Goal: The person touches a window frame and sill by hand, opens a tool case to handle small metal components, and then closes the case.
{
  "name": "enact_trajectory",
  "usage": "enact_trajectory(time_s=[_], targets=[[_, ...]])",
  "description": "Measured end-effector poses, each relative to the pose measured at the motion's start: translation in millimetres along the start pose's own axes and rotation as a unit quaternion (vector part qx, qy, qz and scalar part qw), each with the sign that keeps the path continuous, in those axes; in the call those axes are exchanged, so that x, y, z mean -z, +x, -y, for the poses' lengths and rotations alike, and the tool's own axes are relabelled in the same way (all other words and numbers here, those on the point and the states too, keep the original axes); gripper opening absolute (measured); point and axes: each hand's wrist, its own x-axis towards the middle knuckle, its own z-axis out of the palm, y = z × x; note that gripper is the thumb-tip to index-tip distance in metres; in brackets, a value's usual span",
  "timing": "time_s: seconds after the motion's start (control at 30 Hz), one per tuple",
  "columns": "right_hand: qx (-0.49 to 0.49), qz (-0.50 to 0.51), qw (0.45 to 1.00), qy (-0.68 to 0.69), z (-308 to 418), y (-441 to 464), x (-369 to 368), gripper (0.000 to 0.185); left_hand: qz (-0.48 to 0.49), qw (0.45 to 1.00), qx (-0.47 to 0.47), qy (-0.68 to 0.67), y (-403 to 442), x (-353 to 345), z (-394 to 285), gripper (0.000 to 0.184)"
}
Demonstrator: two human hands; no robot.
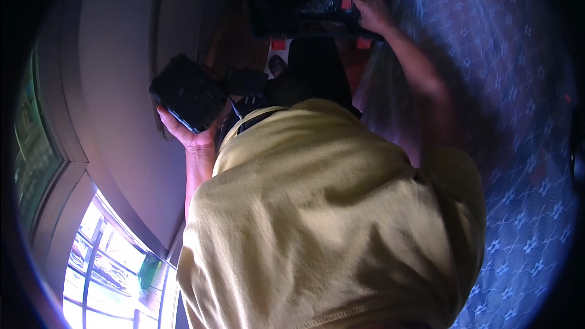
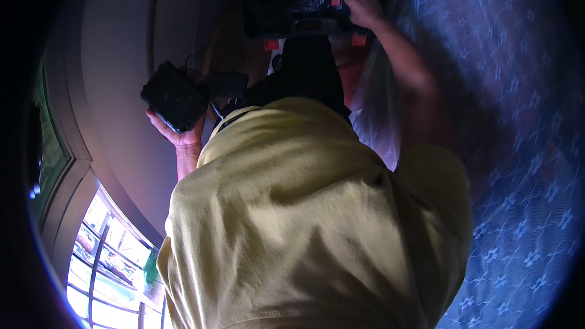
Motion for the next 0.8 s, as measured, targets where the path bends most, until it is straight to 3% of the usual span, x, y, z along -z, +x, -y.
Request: enact_trajectory(time_s=[0.03, 0.2, 0.37, 0.4, 0.47, 0.57, 0.67, 0.8], targets=[[0.007, 0.017, 1.000, 0.020, 2, -5, -3, 0.089, 0.036, 0.999, 0.021, -0.019, 2, -1, 1, 0.089], [0.050, 0.036, 0.992, 0.105, 9, -21, -9, 0.087, 0.011, 0.999, 0.005, -0.044, 13, -9, 7, 0.088], [-0.011, -0.003, 0.991, 0.136, -21, -18, -8, 0.088, -0.014, 1.000, -0.003, -0.022, 25, -2, 7, 0.087], [-0.030, -0.010, 0.990, 0.139, -29, -18, -9, 0.088, 0.018, 0.999, 0.014, -0.026, 29, 2, 6, 0.086], [-0.023, -0.015, 0.993, 0.115, -33, -14, -7, 0.087, 0.049, 0.998, 0.033, -0.029, 35, 5, 5, 0.086], [0.070, 0.134, 0.988, 0.013, -23, 0, 3, 0.078, 0.036, 0.999, 0.028, -0.011, 41, 1, 7, 0.086], [0.063, 0.174, 0.982, -0.036, -9, 17, 8, 0.072, 0.047, 0.998, 0.040, -0.019, 40, -8, 13, 0.086], [0.063, 0.140, 0.988, 0.005, -13, 31, 6, 0.067, 0.052, 0.997, 0.039, -0.048, 39, -6, 13, 0.088]])
